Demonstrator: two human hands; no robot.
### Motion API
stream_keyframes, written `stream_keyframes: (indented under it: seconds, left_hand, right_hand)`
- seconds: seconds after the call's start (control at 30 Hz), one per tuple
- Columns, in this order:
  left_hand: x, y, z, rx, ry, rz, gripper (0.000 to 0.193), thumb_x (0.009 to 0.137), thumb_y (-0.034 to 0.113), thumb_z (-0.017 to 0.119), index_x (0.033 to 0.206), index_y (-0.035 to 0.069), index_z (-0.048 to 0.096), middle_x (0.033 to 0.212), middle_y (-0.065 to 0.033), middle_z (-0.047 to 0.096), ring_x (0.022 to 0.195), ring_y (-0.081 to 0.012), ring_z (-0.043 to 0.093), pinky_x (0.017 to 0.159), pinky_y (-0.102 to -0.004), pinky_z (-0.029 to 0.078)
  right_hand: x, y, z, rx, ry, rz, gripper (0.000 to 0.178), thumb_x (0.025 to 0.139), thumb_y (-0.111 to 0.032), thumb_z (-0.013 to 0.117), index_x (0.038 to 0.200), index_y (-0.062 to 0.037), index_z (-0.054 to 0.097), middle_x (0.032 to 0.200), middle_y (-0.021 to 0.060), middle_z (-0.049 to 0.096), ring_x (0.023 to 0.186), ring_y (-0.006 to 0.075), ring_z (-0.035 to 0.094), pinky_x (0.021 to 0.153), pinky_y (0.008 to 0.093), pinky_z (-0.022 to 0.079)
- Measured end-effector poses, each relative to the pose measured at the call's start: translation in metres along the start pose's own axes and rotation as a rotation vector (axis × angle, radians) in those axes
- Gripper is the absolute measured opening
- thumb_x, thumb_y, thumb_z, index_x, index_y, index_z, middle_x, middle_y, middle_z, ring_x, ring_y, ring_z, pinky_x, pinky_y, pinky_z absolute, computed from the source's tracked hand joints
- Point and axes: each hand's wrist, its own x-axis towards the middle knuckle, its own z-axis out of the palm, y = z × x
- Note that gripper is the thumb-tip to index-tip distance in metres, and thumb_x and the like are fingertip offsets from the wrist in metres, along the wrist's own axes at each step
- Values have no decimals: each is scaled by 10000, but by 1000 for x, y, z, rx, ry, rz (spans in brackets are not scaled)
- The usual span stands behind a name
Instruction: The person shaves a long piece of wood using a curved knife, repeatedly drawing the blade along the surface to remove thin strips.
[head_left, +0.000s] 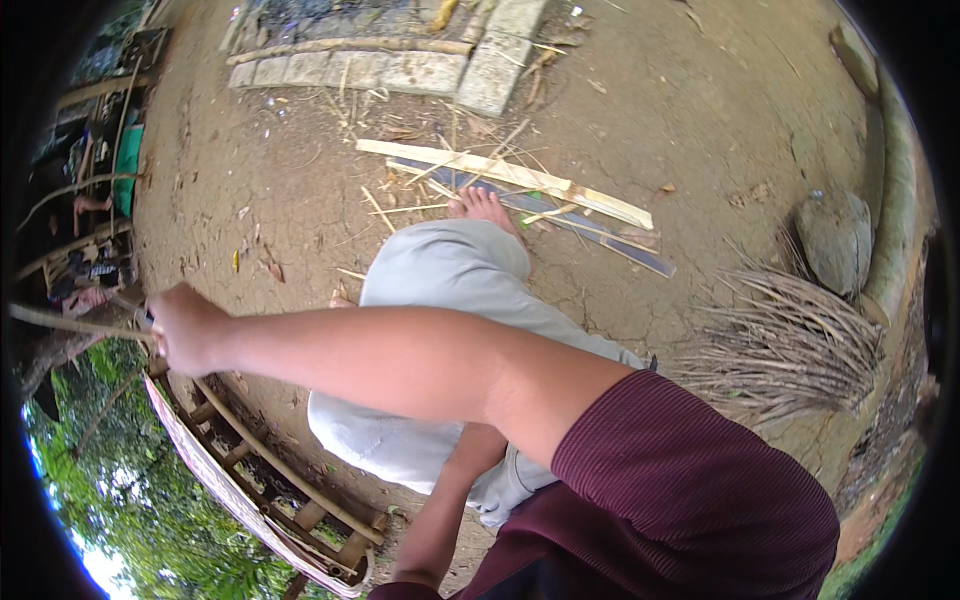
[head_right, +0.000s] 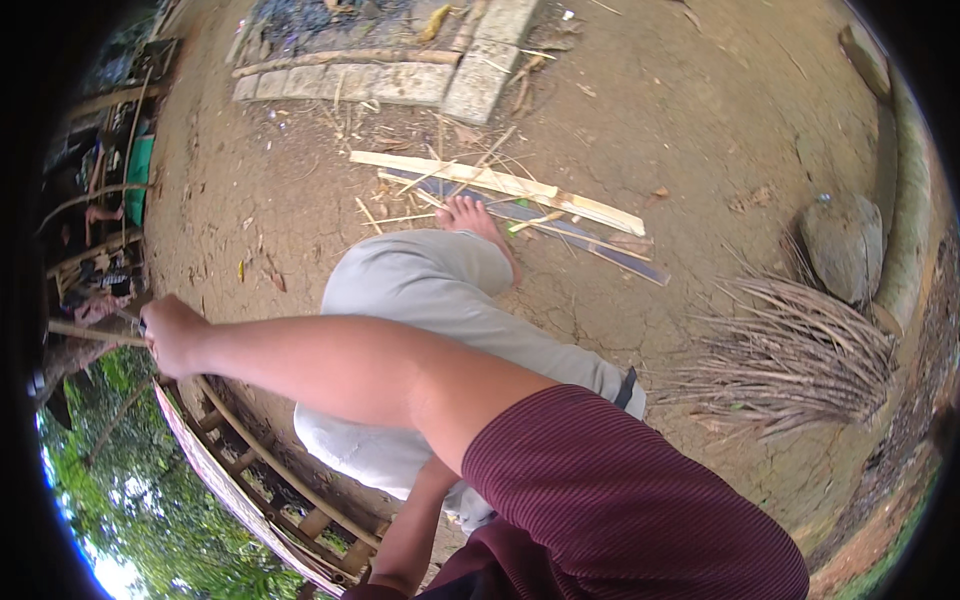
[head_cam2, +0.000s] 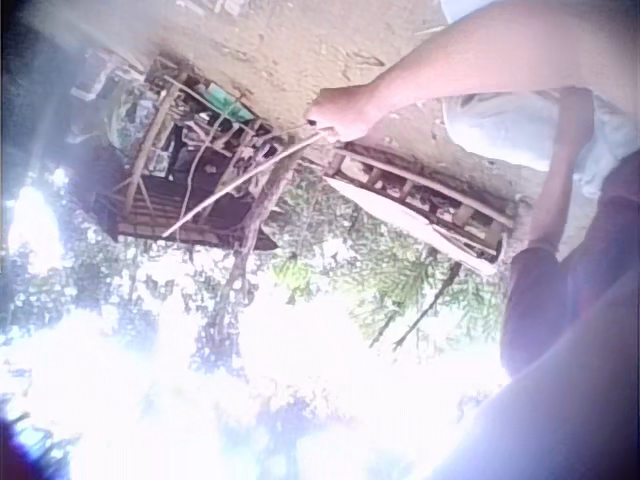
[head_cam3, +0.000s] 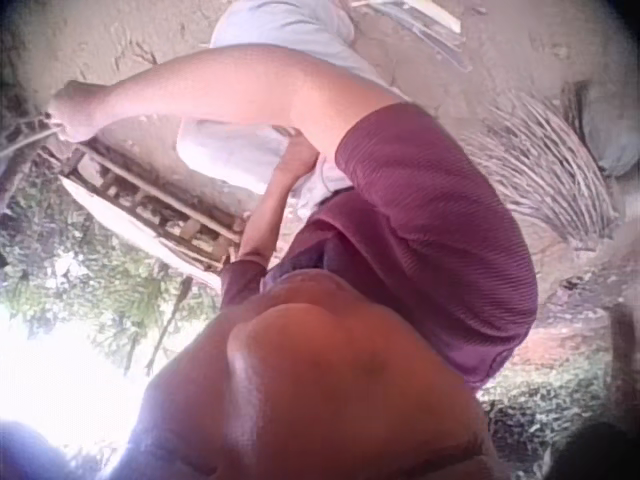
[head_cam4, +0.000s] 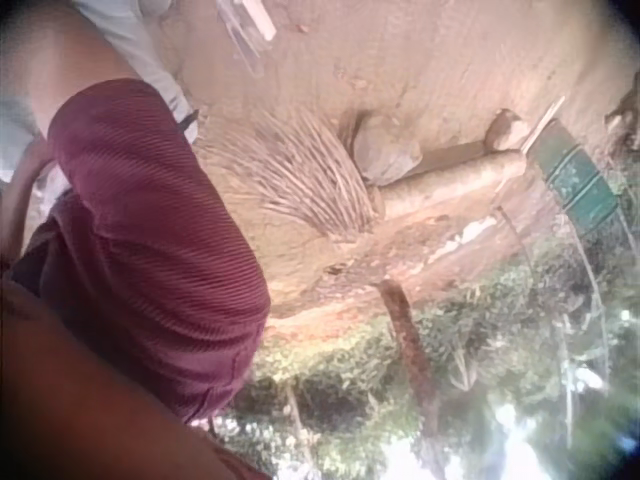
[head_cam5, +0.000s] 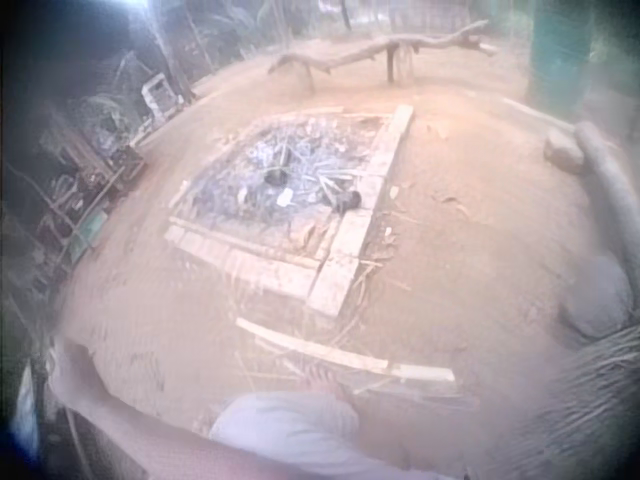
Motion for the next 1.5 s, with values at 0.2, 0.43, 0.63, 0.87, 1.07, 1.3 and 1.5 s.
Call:
stream_keyframes:
  seconds: [0.2,0.43,0.63,0.87,1.07,1.3,1.5]
  left_hand:
    - [-1,29,-91,244,645,-40,159,866,-5,604,1026,-3,602,950,-176,653,897,-306,653,816,-368,514]
    - [18,-6,-272,-269,1266,-68,233,1039,176,450,1149,-14,526,967,-122,637,898,-212,636,835,-331,520]
    - [30,-64,-278,-938,757,-121,337,1057,316,420,1207,26,502,808,-66,584,633,-165,612,617,-307,536]
    - [-18,-77,-312,-1459,917,-38,324,1059,340,391,1173,54,489,681,-3,450,434,-79,387,378,-244,342]
    - [-30,-88,-316,-1537,1057,70,252,1059,287,398,1107,61,500,751,-33,517,539,-129,524,452,-268,441]
    - [-8,-82,-304,-1406,1050,125,179,1047,190,446,1037,31,527,777,-52,557,674,-164,605,584,-293,520]
    - [3,-66,-291,-1348,1011,51,146,1026,143,433,1035,36,532,741,-44,512,581,-137,508,498,-265,427]
  right_hand:
    - [51,30,-34,59,294,-152,268,761,-157,786,850,-12,579,807,127,645,690,214,637,610,367,529]
    - [50,20,-81,277,337,-46,280,880,-178,749,870,-59,496,725,36,589,601,137,591,514,271,473]
    - [43,39,-49,211,283,74,266,916,-119,692,831,-88,442,751,51,614,719,187,691,550,308,540]
    - [52,65,-50,-745,-42,-25,285,950,-262,637,819,-42,511,683,110,604,644,228,668,538,366,489]
    - [16,42,-9,-1082,-289,-6,445,1003,-458,476,881,-36,551,707,148,608,699,366,628,600,450,467]
    - [1,51,-31,-1190,-231,-304,415,1019,-447,423,900,-67,542,793,123,577,684,369,607,566,462,460]
    - [-14,42,-41,-1187,-286,-289,373,1024,-393,439,834,-81,512,683,139,593,648,370,622,527,465,455]
